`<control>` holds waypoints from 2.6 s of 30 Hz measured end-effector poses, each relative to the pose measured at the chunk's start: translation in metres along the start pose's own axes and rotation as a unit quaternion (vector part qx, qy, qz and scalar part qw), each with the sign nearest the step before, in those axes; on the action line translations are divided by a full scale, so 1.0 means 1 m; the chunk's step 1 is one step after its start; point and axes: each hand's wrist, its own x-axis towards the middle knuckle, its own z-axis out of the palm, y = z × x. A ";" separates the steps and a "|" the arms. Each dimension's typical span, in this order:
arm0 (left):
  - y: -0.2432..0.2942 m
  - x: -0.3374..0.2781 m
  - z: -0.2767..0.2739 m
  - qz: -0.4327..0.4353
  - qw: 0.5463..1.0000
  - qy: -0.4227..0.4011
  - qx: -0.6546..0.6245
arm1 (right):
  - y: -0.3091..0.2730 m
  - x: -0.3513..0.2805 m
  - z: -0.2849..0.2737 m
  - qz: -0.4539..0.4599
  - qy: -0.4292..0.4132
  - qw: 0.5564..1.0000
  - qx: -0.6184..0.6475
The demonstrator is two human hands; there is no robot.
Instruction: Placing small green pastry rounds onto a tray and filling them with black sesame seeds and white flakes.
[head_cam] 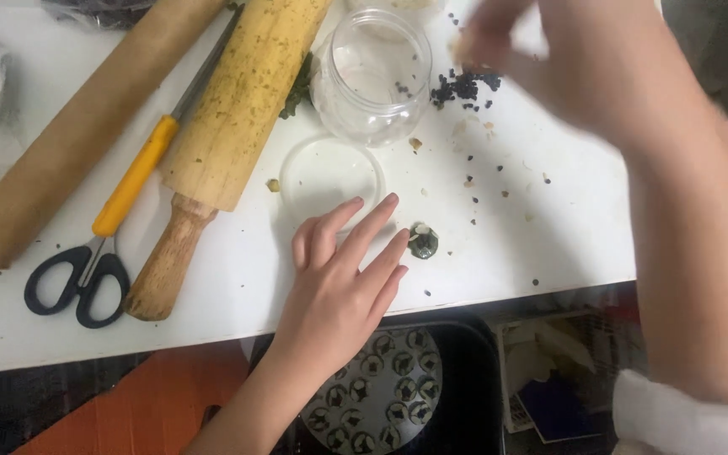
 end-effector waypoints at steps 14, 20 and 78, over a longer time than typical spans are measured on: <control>0.003 0.001 0.003 0.000 1.000 0.008 0.029 | -0.037 -0.092 0.051 0.078 0.048 0.978 0.187; 0.006 0.001 -0.001 0.011 0.999 0.021 0.024 | -0.037 -0.105 0.065 0.114 0.069 0.974 0.182; 0.000 -0.003 0.000 0.014 1.000 0.009 0.011 | -0.116 -0.160 0.071 0.122 0.144 0.981 0.051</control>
